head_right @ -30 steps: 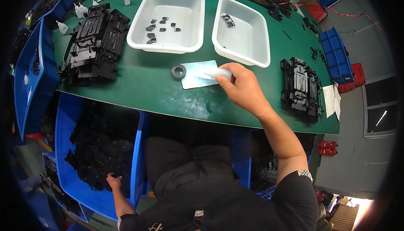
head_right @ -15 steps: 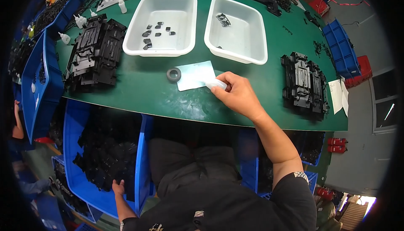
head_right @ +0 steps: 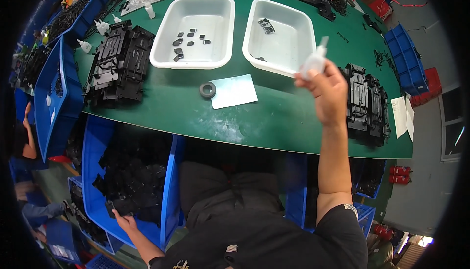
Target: The person assembles small plastic components and parts onto a toy car chassis by hand, taking the parts from storage bins and white trays and attaching them to the chassis.
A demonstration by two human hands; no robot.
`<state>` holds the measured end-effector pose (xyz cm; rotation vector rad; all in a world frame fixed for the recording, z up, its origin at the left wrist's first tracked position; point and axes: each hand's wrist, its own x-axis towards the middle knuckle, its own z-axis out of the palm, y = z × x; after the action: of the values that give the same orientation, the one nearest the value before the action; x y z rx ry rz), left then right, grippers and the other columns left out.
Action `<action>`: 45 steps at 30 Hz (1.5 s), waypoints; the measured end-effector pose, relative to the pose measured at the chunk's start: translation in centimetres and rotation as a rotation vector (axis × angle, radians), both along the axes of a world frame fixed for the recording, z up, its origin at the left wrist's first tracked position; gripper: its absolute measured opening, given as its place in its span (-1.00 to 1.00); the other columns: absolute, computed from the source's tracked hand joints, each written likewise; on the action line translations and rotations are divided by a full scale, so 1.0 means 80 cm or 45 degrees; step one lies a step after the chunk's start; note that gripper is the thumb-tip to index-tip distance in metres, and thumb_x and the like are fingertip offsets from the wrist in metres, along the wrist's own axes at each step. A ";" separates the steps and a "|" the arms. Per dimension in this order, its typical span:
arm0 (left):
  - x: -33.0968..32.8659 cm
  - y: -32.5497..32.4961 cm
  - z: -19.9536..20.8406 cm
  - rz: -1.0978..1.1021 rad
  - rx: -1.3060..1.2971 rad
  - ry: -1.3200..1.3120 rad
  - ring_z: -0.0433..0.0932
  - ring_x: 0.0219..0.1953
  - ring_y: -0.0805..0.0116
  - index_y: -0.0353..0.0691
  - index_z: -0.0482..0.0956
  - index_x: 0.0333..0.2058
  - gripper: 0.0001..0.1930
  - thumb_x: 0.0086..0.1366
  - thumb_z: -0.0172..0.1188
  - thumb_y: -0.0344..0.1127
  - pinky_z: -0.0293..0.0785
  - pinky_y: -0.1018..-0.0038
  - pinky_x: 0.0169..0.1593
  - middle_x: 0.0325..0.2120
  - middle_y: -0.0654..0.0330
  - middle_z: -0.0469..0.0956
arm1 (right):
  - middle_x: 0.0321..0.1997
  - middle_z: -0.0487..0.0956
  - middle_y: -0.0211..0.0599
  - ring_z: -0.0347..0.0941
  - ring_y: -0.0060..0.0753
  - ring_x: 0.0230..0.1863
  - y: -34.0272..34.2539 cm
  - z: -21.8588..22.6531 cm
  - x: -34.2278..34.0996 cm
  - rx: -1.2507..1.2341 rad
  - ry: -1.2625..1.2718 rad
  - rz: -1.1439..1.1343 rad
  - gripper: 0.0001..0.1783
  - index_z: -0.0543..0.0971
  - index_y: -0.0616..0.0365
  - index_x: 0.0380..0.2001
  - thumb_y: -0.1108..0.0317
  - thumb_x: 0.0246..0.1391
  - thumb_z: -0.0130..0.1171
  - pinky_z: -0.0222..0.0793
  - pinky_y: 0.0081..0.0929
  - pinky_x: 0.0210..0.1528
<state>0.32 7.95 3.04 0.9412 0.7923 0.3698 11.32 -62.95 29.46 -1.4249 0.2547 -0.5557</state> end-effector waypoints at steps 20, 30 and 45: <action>0.138 -0.341 0.202 -0.768 -0.315 -0.261 0.54 -0.21 0.37 -0.28 0.40 -0.08 -0.63 0.14 0.27 -0.42 0.51 0.38 -0.09 -0.24 0.19 0.53 | -0.21 0.62 -0.23 0.54 -0.42 -0.26 -0.276 -0.175 0.096 -0.795 0.564 -0.919 -0.49 0.56 0.29 -0.14 0.22 -0.17 0.36 0.41 -0.51 -0.17; 0.128 -0.360 0.187 -0.963 -1.351 -0.641 0.34 -0.45 0.46 -0.22 0.47 -0.08 -0.55 0.08 0.34 -0.18 0.35 0.54 -0.35 -0.35 0.24 0.42 | -0.10 0.58 -0.18 0.52 -0.39 -0.17 -0.252 -0.162 0.080 -0.653 0.500 -0.783 -0.46 0.47 0.37 -0.01 0.37 -0.10 0.31 0.40 -0.48 -0.06; 0.125 -0.355 0.202 -1.222 -0.883 -0.507 0.43 0.03 -0.11 -0.41 0.11 0.22 -0.27 0.19 -0.10 0.02 0.38 0.13 0.10 0.11 -0.23 0.28 | -0.35 0.50 -0.41 0.34 -0.66 -0.39 -0.036 -0.009 -0.011 -0.433 -0.014 -0.471 -0.76 0.50 0.28 -0.14 0.49 0.15 -0.06 0.30 -0.70 -0.27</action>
<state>10.31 -20.48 19.19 0.4694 0.0189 -0.5272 10.45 -65.85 28.76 -1.7148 0.4348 -0.9431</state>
